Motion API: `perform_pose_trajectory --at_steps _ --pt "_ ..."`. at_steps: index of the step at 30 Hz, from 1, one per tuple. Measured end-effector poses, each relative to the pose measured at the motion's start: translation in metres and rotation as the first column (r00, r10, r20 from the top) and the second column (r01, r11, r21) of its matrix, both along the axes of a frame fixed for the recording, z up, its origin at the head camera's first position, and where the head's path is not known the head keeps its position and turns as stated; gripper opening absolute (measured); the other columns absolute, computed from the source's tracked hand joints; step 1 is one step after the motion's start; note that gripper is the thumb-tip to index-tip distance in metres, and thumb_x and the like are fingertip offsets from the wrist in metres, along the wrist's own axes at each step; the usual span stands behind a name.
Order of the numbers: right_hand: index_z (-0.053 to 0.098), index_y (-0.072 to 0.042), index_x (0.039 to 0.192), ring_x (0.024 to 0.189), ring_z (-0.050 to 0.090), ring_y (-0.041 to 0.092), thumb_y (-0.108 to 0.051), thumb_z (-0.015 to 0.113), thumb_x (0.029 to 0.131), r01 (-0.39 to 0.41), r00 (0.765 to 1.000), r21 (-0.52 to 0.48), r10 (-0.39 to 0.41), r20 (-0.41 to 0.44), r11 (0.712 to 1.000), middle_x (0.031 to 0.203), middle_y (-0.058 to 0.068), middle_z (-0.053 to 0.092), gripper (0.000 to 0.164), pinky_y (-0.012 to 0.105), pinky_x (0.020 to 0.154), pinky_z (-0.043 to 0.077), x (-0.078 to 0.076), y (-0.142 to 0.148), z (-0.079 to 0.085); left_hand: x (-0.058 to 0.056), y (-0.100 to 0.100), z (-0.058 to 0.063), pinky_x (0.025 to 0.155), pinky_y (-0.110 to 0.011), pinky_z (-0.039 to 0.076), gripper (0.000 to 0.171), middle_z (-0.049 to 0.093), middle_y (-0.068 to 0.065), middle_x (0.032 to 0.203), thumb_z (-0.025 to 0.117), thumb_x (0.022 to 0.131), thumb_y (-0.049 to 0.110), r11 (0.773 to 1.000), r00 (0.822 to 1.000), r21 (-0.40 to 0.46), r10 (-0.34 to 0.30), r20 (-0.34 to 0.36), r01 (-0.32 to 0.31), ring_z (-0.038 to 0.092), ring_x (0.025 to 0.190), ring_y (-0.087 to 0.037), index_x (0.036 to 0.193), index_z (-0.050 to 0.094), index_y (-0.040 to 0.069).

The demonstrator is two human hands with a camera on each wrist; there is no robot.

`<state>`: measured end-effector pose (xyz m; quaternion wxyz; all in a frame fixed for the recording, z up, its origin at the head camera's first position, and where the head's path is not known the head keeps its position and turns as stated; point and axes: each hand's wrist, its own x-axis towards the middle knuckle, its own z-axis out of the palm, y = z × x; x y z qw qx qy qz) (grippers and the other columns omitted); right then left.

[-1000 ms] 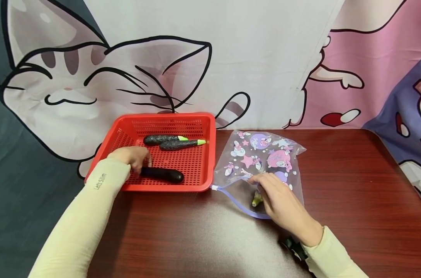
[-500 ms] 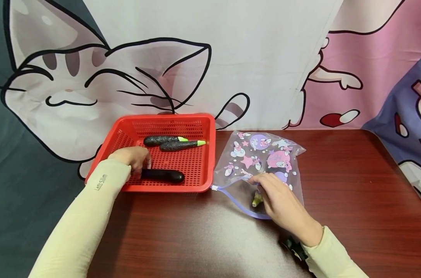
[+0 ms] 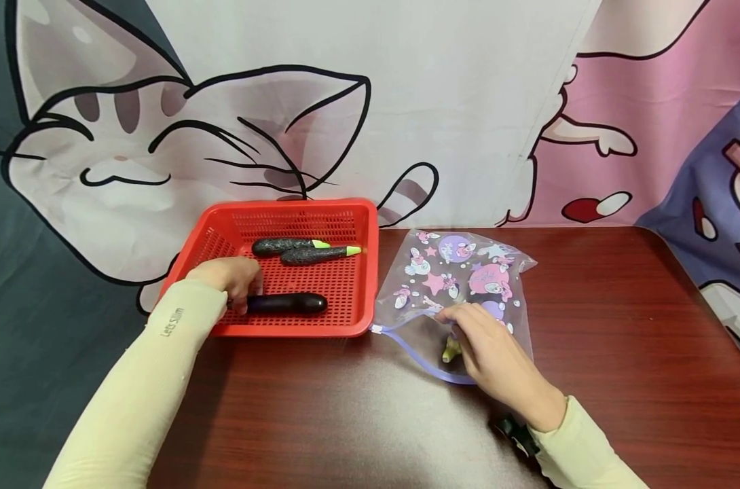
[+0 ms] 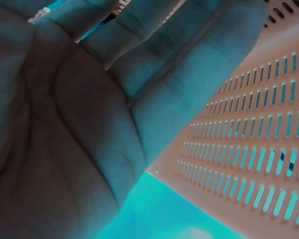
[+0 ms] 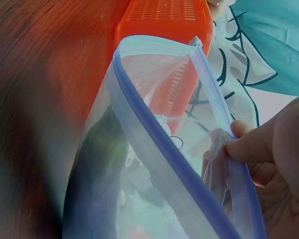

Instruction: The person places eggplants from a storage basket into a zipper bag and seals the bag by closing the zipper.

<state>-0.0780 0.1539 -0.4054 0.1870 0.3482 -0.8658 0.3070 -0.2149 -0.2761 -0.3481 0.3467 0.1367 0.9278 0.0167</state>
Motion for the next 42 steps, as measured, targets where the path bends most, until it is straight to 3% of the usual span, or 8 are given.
perform_pose_trajectory --at_steps 11,22,31,36,42 --pt "0.063 -0.003 0.111 0.096 0.06 0.017 0.014 0.061 0.086 -0.006 0.999 -0.02 0.005 -0.039 1.0 0.108 0.001 0.066 0.031 0.029 0.087 0.045 0.0 -0.001 0.0 0.002 0.002 0.005 0.084 -0.047 0.052 0.038 0.065 -0.008 0.101 0.089 0.072 0.009 0.999 0.998 -0.032 -0.035 -0.044 0.034 0.058 0.092 -0.025 0.107 0.072 0.01" --pt "0.064 -0.004 0.111 0.096 0.06 0.016 0.016 0.063 0.083 -0.003 0.998 -0.026 0.002 -0.059 1.0 0.107 0.001 0.066 0.033 0.03 0.085 0.046 0.0 -0.002 0.001 0.003 0.007 0.017 0.089 -0.05 0.052 0.036 0.068 -0.01 0.1 0.088 0.074 0.007 0.995 0.991 0.018 -0.093 -0.093 0.095 0.062 0.093 -0.024 0.107 0.073 0.006" --pt "0.063 -0.004 0.11 0.093 0.059 0.016 0.016 0.062 0.083 0.001 0.998 -0.015 -0.002 -0.061 1.0 0.106 0.001 0.066 0.033 0.028 0.083 0.045 0.001 0.0 0.002 0.014 0.012 0.026 0.087 -0.048 0.053 0.034 0.071 -0.01 0.099 0.086 0.077 0.006 0.989 0.973 0.029 -0.137 -0.187 0.145 0.065 0.091 -0.024 0.108 0.073 -0.001" --pt "0.063 -0.003 0.111 0.093 0.059 0.016 0.017 0.062 0.083 -0.005 0.997 -0.019 0.003 -0.072 1.0 0.107 0.001 0.066 0.034 0.029 0.084 0.045 0.001 0.0 0.002 0.023 0.014 0.034 0.082 -0.044 0.054 0.029 0.069 -0.007 0.095 0.084 0.078 0.005 0.989 0.967 0.046 -0.124 -0.223 0.138 0.062 0.085 -0.021 0.105 0.074 0.003" --pt "0.063 -0.002 0.111 0.093 0.06 0.017 0.017 0.062 0.083 -0.008 0.997 -0.024 0.006 -0.076 1.0 0.107 0.001 0.066 0.034 0.028 0.084 0.045 0.0 -0.001 0.003 0.034 0.018 0.046 0.085 -0.047 0.053 0.032 0.071 -0.009 0.097 0.082 0.08 0.005 0.988 0.957 0.056 -0.127 -0.259 0.146 0.064 0.089 -0.023 0.111 0.073 0.0"
